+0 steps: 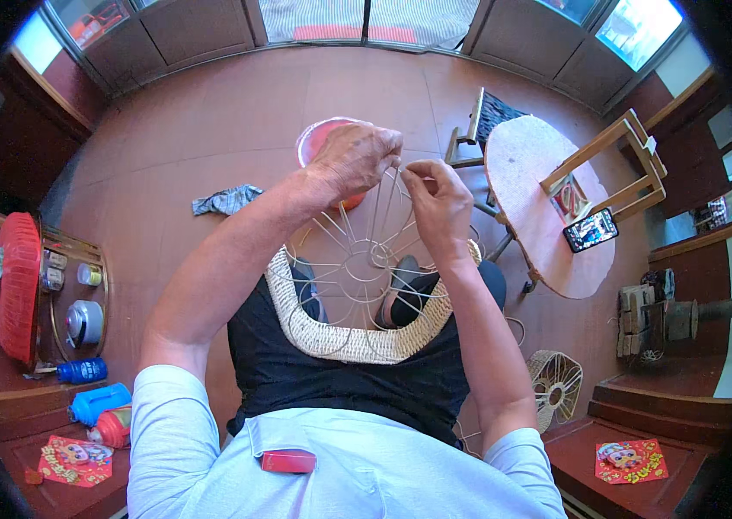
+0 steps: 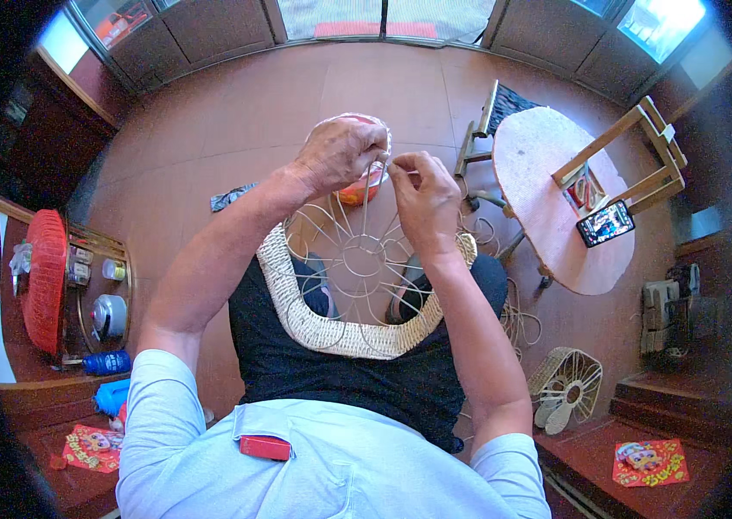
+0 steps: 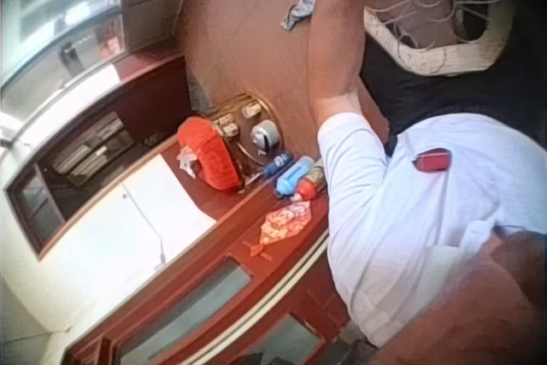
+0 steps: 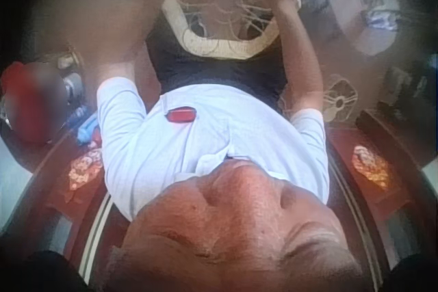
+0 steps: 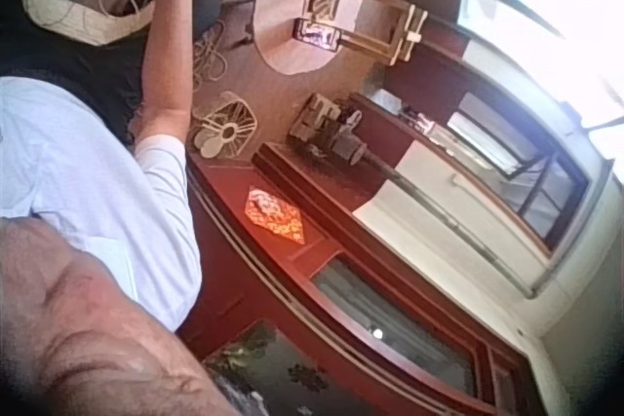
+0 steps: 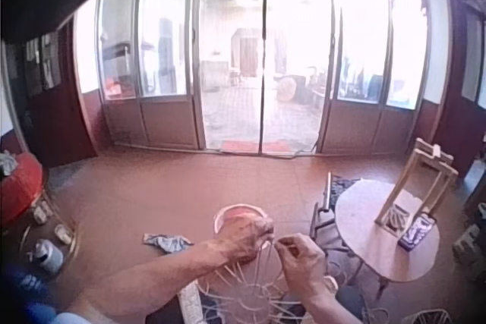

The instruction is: Weaving and shaping a straw/wicker structural component with cord.

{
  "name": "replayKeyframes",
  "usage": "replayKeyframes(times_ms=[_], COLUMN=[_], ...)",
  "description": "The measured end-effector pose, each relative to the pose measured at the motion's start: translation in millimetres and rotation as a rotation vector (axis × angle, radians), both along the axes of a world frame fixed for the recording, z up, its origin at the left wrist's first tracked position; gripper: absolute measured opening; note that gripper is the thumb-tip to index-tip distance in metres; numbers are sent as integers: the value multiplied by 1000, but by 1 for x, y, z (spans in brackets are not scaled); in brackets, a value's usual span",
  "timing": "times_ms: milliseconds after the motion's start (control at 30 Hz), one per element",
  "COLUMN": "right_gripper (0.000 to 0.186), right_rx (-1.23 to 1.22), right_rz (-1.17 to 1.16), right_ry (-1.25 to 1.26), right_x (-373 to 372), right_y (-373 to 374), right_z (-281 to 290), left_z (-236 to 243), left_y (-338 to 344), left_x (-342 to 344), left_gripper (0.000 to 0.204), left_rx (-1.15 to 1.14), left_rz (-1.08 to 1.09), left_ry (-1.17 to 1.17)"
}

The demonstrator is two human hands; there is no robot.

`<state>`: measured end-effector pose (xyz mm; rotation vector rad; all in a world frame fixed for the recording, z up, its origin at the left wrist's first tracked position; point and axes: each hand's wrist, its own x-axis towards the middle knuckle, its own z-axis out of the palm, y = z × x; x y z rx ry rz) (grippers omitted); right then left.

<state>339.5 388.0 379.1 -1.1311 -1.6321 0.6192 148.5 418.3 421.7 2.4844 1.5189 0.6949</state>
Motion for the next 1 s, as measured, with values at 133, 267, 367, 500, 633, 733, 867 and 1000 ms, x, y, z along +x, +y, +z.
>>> replayKeyframes(times_ms=[133, 267, 367, 500, 633, 733, 867, 1000], right_gripper=[13, 11, 11, 14, 14, 15, 16, 18], right_rx=[-180, -255, -303, -331, -409, -479, -518, -583], right_rz=[44, 30, 46, 64, 101, 131, 258, 336], right_ry=[42, 93, 150, 192, 177, 101, 122, 168], right_x=[-11, -12, -12, -11, -9, 1, 6, 6], right_y=[-1, 0, -5, -8, -5, 4, 12, 17], right_z=[12, 12, 15, 21, 26, 27, 26, 25], left_z=[10, 10, 10, -1, -65, -71, -74, -73], left_y=[3, 11, 27, 51, 49, 23, -6, -12], left_x=[1, 1, -7, -31, -51, -50, -49, -64], left_gripper=[14, 16, 17, 16, 20, 19, 26, 24], left_rx=[-86, -177, -322, -879, -1291, -1321, -1274, -937], left_rz=[26, 37, -15, -179, -271, -317, -234, -74], left_ry=[26, 34, -24, -433, -826, -876, -800, -596])
